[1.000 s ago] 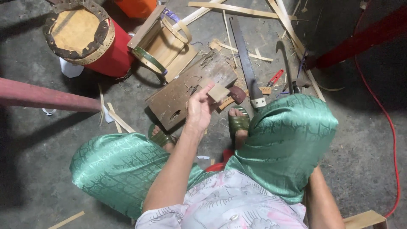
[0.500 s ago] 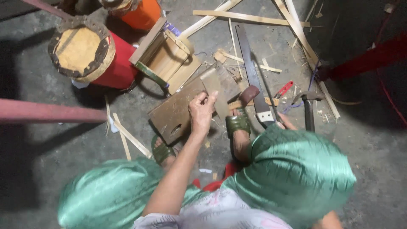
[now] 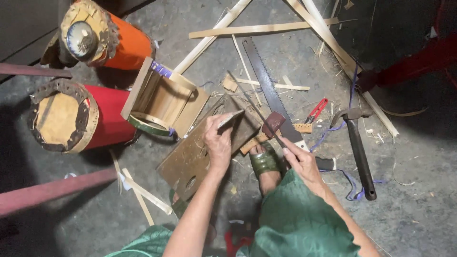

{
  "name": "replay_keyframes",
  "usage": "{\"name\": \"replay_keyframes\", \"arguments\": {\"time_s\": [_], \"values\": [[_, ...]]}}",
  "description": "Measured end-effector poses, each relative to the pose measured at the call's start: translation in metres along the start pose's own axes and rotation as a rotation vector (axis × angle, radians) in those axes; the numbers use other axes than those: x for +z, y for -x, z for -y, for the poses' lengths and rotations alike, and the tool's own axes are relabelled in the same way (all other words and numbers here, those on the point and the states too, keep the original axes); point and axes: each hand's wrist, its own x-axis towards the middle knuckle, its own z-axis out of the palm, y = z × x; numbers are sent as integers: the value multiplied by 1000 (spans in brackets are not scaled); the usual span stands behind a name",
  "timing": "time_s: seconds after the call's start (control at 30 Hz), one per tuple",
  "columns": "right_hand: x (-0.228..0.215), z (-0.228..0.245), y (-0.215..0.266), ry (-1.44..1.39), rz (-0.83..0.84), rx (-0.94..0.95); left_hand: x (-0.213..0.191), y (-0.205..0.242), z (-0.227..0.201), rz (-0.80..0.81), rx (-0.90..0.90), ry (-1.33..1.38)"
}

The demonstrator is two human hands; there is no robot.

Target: The person uses a curved knife to shave and shape a small rectangular wooden piece, repeatedly turning it over and scraping its edges. They pause to inspect the piece and continue refining its surface with the knife.

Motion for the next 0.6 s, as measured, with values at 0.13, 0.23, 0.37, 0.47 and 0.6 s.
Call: {"name": "replay_keyframes", "arguments": {"time_s": [0.13, 0.23, 0.37, 0.47, 0.6], "values": [[8, 2, -4, -18, 16, -7, -13, -4, -23, -1, 11, -43], [9, 28, -2, -33, 34, -62, -21, -8, -33, -13, 148, -145], [4, 52, 3, -48, 40, -117, -24, -5, -41, 43, 208, -204], [1, 68, 8, -83, 65, -148, -34, -3, -57, 59, 231, -166], [5, 70, 14, -89, 50, -117, -50, 5, -66, 3, 264, -142]]}}
